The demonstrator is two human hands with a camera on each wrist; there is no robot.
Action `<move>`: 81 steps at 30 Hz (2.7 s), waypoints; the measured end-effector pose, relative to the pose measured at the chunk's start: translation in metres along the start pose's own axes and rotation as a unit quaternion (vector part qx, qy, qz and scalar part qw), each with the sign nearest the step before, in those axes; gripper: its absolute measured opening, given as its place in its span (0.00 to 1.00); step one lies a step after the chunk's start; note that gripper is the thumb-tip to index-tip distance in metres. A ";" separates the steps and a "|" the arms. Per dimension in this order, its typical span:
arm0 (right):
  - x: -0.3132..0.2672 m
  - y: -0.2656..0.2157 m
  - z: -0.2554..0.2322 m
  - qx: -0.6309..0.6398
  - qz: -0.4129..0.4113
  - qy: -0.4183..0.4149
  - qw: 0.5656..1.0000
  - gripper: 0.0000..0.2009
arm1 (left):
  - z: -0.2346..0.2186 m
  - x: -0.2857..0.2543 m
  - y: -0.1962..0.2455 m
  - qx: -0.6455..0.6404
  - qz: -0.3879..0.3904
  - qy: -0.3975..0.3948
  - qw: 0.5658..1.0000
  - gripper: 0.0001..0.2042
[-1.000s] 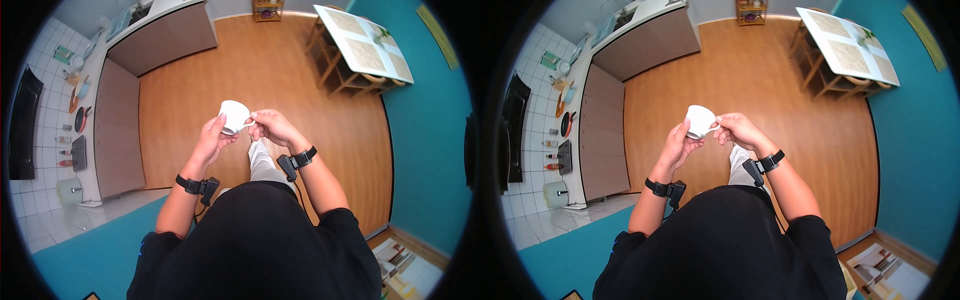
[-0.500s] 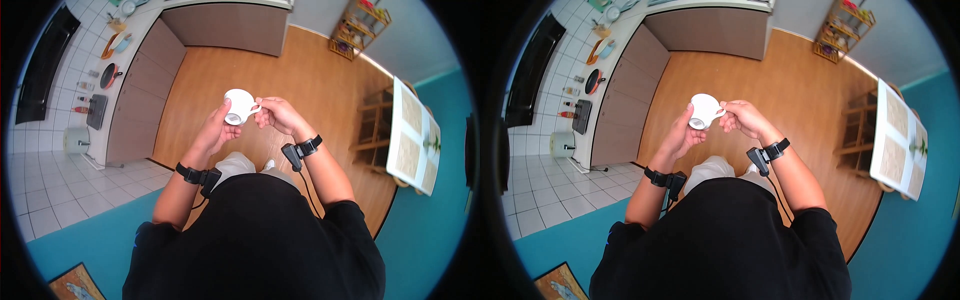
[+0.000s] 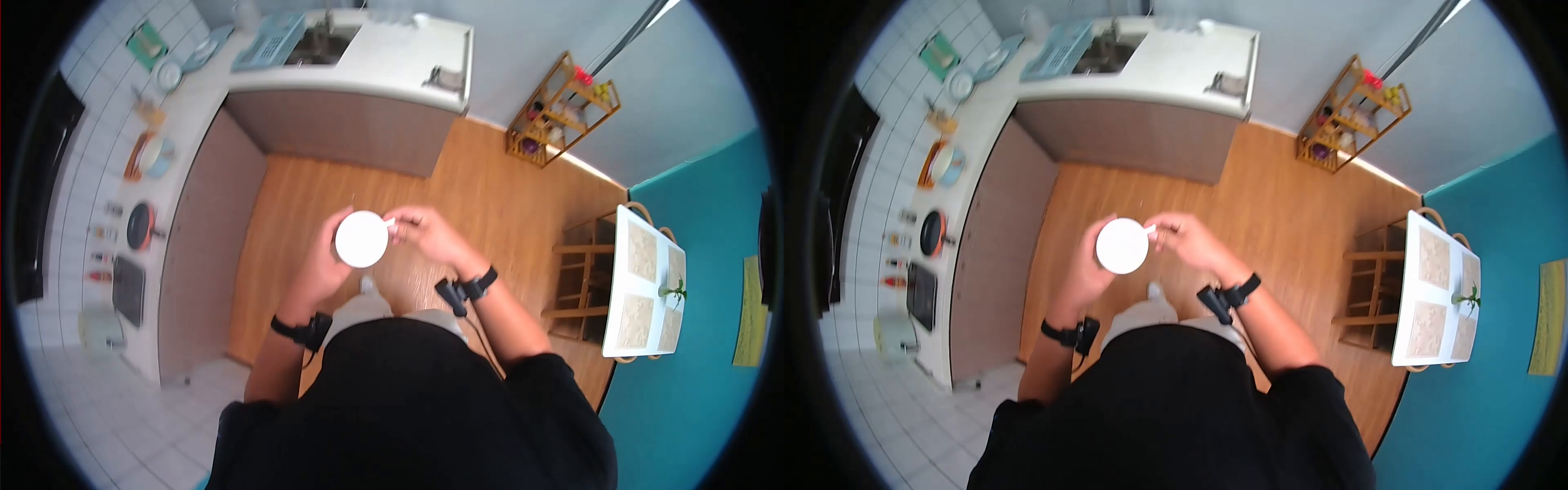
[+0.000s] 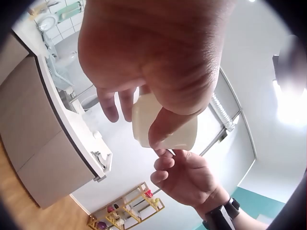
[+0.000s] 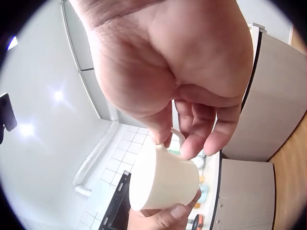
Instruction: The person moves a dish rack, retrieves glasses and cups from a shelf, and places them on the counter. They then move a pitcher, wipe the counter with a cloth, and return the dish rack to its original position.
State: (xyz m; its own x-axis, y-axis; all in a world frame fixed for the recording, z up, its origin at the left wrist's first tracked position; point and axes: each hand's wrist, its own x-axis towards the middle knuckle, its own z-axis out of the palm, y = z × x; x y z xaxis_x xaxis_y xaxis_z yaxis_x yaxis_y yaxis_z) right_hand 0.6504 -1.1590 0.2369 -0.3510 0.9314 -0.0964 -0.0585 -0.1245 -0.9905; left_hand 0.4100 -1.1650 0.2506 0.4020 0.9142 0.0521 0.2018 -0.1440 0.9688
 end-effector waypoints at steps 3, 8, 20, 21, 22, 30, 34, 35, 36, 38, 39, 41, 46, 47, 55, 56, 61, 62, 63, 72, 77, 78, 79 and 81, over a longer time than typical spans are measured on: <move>0.035 -0.018 -0.019 -0.074 0.006 0.027 0.997 0.10 | -0.030 0.063 -0.006 -0.039 -0.015 -0.065 0.997 0.36; 0.084 -0.021 -0.075 -0.065 0.037 0.036 0.997 0.12 | -0.050 0.162 -0.021 -0.096 -0.049 -0.203 0.973 0.38; 0.327 0.033 -0.310 0.108 0.110 0.023 0.988 0.07 | -0.038 0.454 -0.074 0.137 -0.126 -0.102 0.977 0.31; 0.351 0.033 -0.333 0.111 0.124 0.062 0.984 0.07 | -0.039 0.475 -0.075 0.143 -0.128 -0.104 0.976 0.31; 0.378 0.039 -0.360 0.123 0.140 0.099 0.978 0.06 | -0.045 0.493 -0.077 0.174 -0.137 -0.090 0.971 0.30; 0.585 0.095 -0.531 0.208 0.123 0.354 0.904 0.07 | -0.081 0.548 -0.155 0.221 -0.292 -0.087 0.927 0.23; 0.664 0.119 -0.580 0.214 0.124 0.406 0.880 0.07 | -0.098 0.582 -0.208 0.229 -0.313 -0.116 0.914 0.24; 0.679 0.118 -0.586 0.202 0.139 0.430 0.869 0.07 | -0.102 0.596 -0.217 0.227 -0.317 -0.125 0.912 0.24; 0.694 0.117 -0.594 0.189 0.156 0.442 0.863 0.09 | -0.105 0.614 -0.227 0.250 -0.269 -0.129 0.921 0.24; 0.710 0.111 -0.601 0.184 0.169 0.468 0.848 0.10 | -0.113 0.641 -0.255 0.269 -0.216 -0.143 0.928 0.25; 0.720 0.113 -0.611 0.179 0.175 0.488 0.836 0.10 | -0.114 0.659 -0.274 0.307 -0.180 -0.160 0.921 0.25; 0.739 0.120 -0.623 0.174 0.181 0.496 0.831 0.11 | -0.112 0.692 -0.294 0.331 -0.145 -0.180 0.915 0.26; 0.778 0.119 -0.640 0.132 0.201 0.531 0.812 0.12 | -0.094 0.789 -0.288 0.450 -0.084 -0.210 0.864 0.38; 0.784 0.117 -0.644 0.128 0.199 0.538 0.809 0.12 | -0.090 0.803 -0.285 0.495 -0.102 -0.215 0.836 0.42; 0.807 0.105 -0.664 0.109 0.206 0.536 0.812 0.12 | -0.077 0.831 -0.299 0.507 -0.185 -0.275 0.796 0.48; 0.807 0.105 -0.667 0.111 0.206 0.537 0.810 0.12 | -0.076 0.832 -0.301 0.509 -0.189 -0.279 0.792 0.49; 0.808 0.109 -0.677 0.072 0.211 0.514 0.828 0.13 | -0.075 0.832 -0.308 0.516 -0.193 -0.288 0.783 0.50; 0.808 0.110 -0.678 0.071 0.211 0.511 0.830 0.13 | -0.074 0.832 -0.308 0.514 -0.196 -0.288 0.784 0.50; 0.807 0.111 -0.679 0.065 0.211 0.509 0.832 0.15 | -0.073 0.831 -0.308 0.514 -0.199 -0.285 0.784 0.50; 0.767 0.096 -0.639 0.025 0.206 0.500 0.841 0.24 | -0.073 0.830 -0.313 0.533 -0.190 -0.279 0.776 0.50; 0.657 0.105 -0.585 0.035 0.199 0.372 0.906 0.12 | -0.073 0.832 -0.305 0.529 -0.207 -0.278 0.774 0.50; 0.630 0.095 -0.572 0.031 0.219 0.368 0.903 0.11 | -0.073 0.834 -0.302 0.526 -0.200 -0.275 0.780 0.50; 0.602 0.085 -0.558 0.030 0.237 0.368 0.898 0.10 | -0.074 0.835 -0.297 0.519 -0.224 -0.281 0.776 0.50; 0.539 0.085 -0.535 0.010 0.228 0.401 0.887 0.11 | -0.072 0.834 -0.298 0.511 -0.233 -0.297 0.772 0.50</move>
State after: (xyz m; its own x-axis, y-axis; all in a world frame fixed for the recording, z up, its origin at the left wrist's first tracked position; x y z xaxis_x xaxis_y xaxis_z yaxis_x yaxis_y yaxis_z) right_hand 0.9559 -0.4843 0.0481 0.4352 0.7253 -0.5334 -0.1004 -0.5497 -0.8293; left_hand 0.6208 -0.3322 0.0230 0.3503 0.6652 -0.6594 0.9258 -0.3526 0.1361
